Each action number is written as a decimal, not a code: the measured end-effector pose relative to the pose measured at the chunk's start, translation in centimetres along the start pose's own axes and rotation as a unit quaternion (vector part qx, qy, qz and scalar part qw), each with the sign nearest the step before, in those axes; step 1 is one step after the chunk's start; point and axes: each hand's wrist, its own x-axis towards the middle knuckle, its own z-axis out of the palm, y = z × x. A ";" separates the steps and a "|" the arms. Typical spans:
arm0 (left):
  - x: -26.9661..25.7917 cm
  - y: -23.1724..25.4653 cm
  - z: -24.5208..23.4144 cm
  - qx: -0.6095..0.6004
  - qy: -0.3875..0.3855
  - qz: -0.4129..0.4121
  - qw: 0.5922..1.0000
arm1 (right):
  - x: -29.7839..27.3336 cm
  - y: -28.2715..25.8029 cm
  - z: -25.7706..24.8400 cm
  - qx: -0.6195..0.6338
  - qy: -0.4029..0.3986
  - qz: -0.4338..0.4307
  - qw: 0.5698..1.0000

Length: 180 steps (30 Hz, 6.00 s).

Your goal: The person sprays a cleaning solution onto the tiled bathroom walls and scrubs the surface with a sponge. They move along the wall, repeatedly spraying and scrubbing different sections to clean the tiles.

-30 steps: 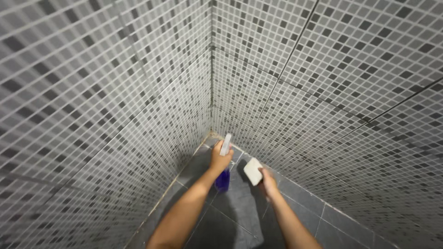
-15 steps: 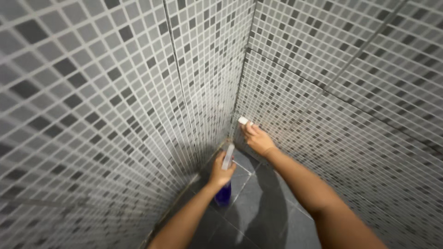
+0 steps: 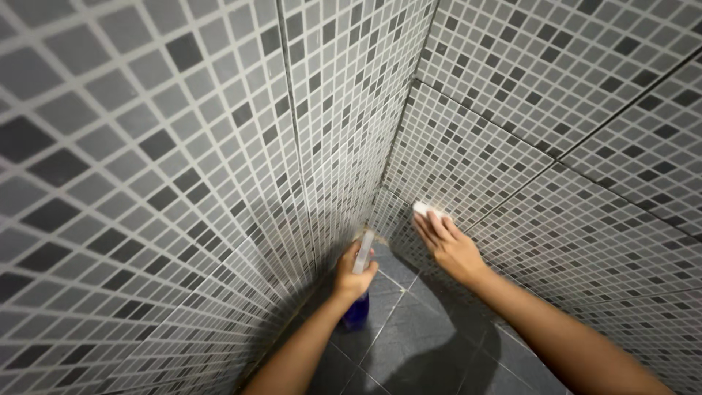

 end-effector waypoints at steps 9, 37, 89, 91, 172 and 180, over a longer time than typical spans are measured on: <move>0.2 3.2 -1.3 0.019 -0.005 -0.014 1.000 | 2.0 -9.1 7.0 0.097 -0.219 -0.172 0.956; -0.7 5.2 -1.2 0.112 -0.041 -0.054 0.991 | -10.5 -2.0 1.5 -0.024 -0.053 -0.069 0.996; -3.6 2.6 2.5 0.117 -0.089 0.050 0.988 | -9.9 -10.1 6.9 0.076 -0.212 -0.153 0.962; -5.5 2.0 5.3 0.109 -0.063 0.119 0.985 | -16.0 -8.3 5.0 0.070 -0.196 -0.142 0.968; -18.4 8.9 24.0 0.131 -0.308 -0.004 0.942 | -38.7 3.8 -8.7 0.152 -0.079 0.150 0.974; -16.2 12.1 19.0 0.249 -0.252 0.012 0.935 | -32.5 -6.2 0.9 0.214 -0.192 -0.030 0.957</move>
